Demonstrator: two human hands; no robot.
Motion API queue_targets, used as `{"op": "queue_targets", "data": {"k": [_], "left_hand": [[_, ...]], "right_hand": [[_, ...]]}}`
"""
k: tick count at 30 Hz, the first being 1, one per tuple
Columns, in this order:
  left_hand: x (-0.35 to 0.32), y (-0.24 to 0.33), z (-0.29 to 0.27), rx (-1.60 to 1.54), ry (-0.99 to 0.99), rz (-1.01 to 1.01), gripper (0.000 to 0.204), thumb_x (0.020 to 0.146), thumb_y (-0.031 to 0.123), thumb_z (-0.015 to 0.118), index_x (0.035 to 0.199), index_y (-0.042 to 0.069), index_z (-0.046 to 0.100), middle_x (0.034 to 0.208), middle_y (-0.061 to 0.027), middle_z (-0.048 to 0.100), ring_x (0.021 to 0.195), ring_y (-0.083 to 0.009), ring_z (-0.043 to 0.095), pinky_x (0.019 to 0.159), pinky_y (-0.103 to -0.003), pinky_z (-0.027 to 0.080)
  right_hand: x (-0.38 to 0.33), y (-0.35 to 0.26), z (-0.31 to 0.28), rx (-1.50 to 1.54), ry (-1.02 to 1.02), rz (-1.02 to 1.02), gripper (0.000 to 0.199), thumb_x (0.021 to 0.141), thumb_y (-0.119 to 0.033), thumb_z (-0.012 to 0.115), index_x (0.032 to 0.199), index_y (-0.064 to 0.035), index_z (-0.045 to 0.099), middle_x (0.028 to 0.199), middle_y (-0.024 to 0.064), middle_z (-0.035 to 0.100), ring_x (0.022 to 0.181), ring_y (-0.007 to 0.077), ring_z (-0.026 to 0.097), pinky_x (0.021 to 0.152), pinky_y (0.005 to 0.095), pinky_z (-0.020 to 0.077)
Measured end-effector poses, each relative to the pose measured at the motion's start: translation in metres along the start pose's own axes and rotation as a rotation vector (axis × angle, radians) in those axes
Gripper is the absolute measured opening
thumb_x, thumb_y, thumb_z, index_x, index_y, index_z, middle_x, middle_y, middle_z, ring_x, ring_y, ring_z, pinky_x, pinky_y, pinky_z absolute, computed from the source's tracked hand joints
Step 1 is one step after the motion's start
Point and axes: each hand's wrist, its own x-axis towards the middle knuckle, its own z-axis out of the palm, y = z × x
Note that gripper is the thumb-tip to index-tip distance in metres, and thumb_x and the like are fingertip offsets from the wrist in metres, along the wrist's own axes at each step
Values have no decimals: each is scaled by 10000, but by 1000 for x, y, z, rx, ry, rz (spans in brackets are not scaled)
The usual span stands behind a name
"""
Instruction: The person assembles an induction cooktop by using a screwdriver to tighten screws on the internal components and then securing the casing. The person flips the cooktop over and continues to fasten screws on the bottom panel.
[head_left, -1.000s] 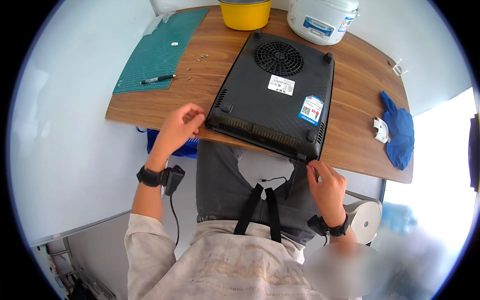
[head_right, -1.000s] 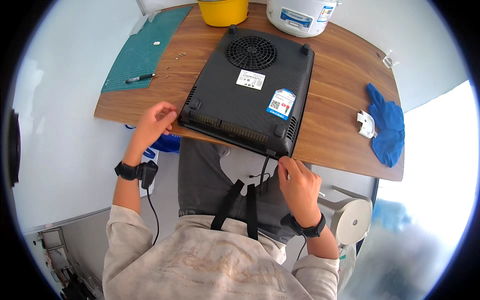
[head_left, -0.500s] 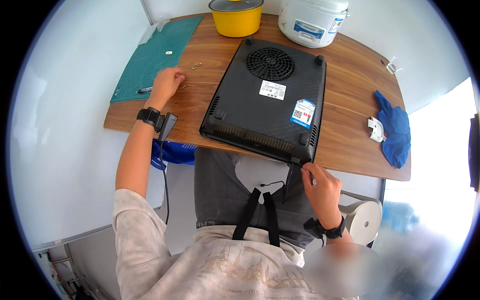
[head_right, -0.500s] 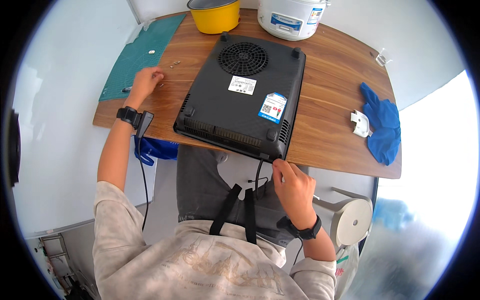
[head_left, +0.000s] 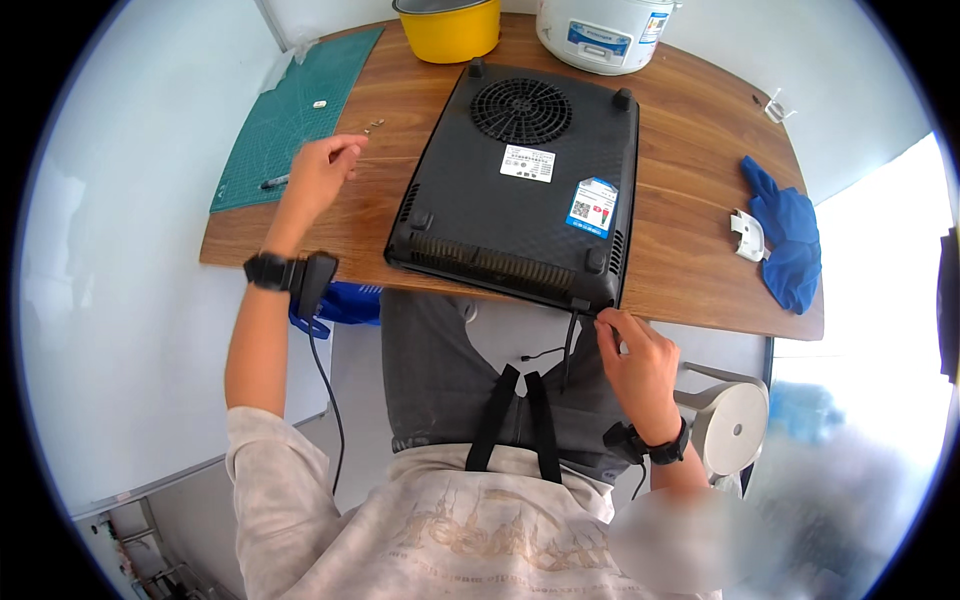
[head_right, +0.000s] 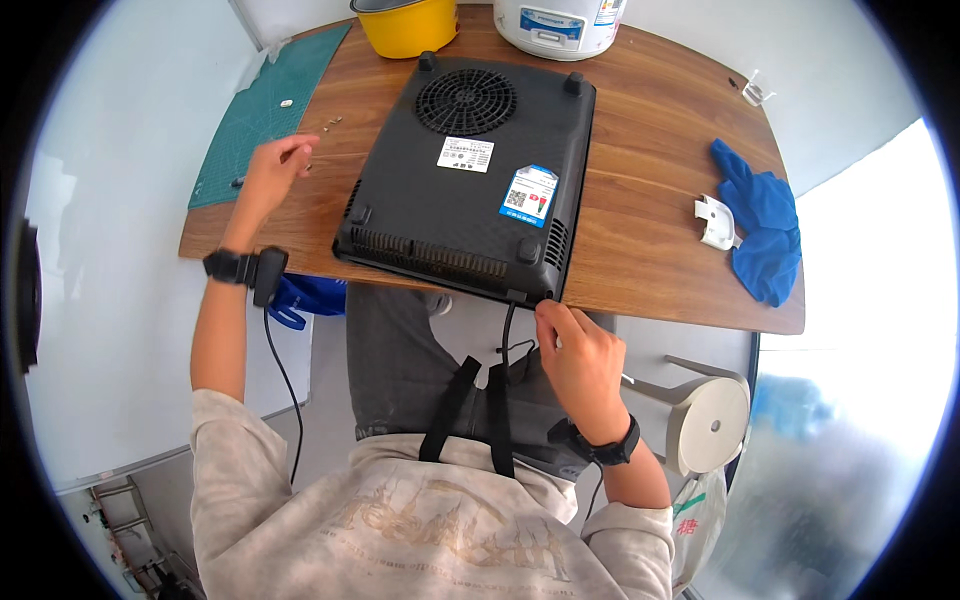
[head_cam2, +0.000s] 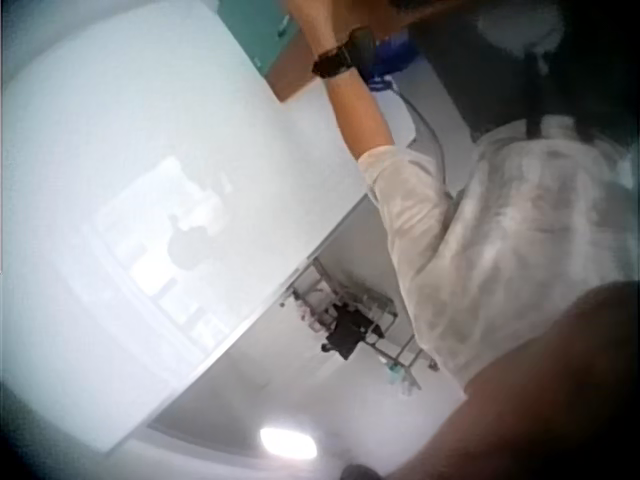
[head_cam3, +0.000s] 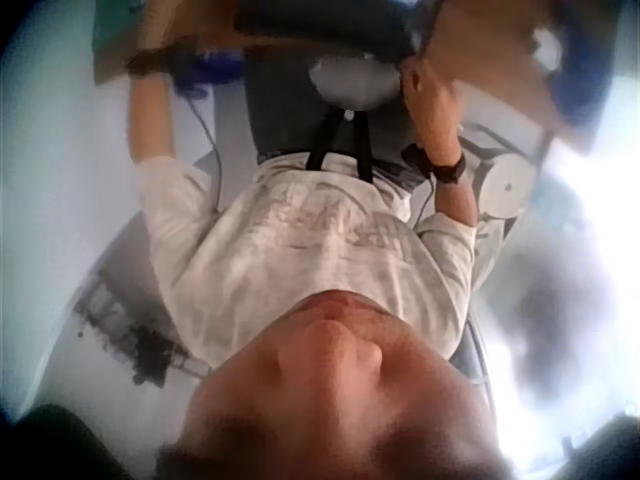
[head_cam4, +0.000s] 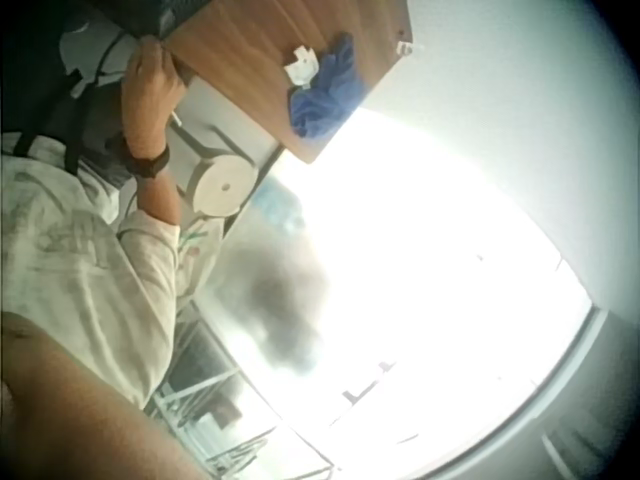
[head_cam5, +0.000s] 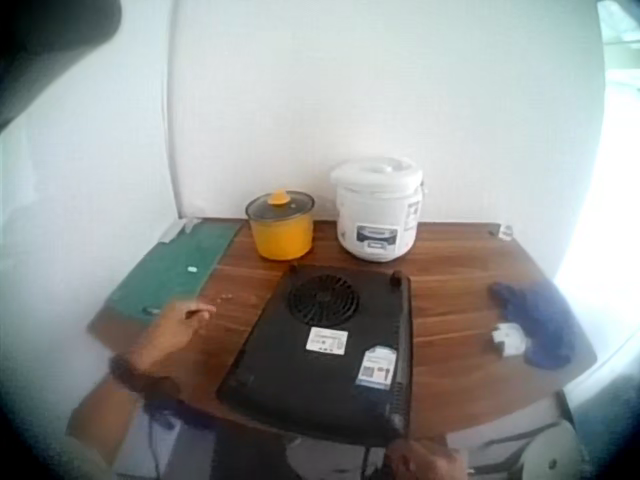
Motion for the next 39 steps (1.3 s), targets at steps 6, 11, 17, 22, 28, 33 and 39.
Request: {"op": "queue_targets", "data": {"k": [6, 11, 17, 22, 28, 33, 39], "left_hand": [[-96, 63, 9, -399, -107, -62, 213, 1036, 148, 610, 1136, -20, 695, 919, -15, 670, 835, -78, 617, 802, -234, 524], [-135, 54, 28, -468, -45, -142, 175, 1011, 108, 647, 1130, -14, 684, 974, -28, 696, 875, -83, 639, 823, -244, 536], [-139, 34, 46, -426, 97, -126, 127, 989, 54, 668, 1092, -20, 681, 1020, -50, 722, 912, -90, 661, 830, -242, 538], [-140, 31, 55, -241, 182, -42, 139, 964, 39, 697, 1091, -17, 690, 983, -64, 751, 876, -93, 687, 801, -233, 540], [-144, 39, 59, -28, 257, 95, 120, 931, 47, 731, 1040, -4, 725, 933, -77, 751, 799, -113, 686, 743, -244, 542], [-142, 40, 61, -45, 268, 109, 100, 929, 37, 726, 1014, -15, 721, 944, -73, 733, 796, -125, 671, 731, -250, 539], [-144, 33, 63, -62, 259, 117, 91, 913, 19, 729, 995, -17, 715, 966, -64, 712, 818, -135, 668, 731, -252, 533]], "right_hand": [[0, 0, 1, 24, 2, 27, 136, 837, -34, 754, 934, -112, 699, 763, 42, 696, 608, 270, 662, 519, 347, 499], [1, -4, 0, 21, -16, 43, 129, 846, -36, 753, 936, -113, 702, 773, 45, 704, 610, 276, 659, 531, 346, 505], [1, -4, -1, 31, -22, 71, 127, 845, -33, 755, 933, -113, 708, 781, 43, 713, 602, 267, 653, 533, 337, 502], [0, -7, -1, 22, -27, 98, 130, 843, -33, 760, 935, -112, 713, 756, 39, 707, 585, 221, 653, 526, 322, 493], [1, -6, 0, 6, -22, 88, 129, 846, -41, 766, 944, -110, 720, 730, 41, 694, 572, 190, 645, 519, 315, 485], [2, -7, 0, 11, -21, 93, 131, 841, -35, 768, 937, -108, 719, 725, 42, 689, 574, 191, 646, 523, 315, 487], [2, -6, 3, 40, -6, 97, 135, 833, -28, 771, 932, -104, 719, 722, 47, 687, 580, 194, 650, 534, 313, 492]]}}
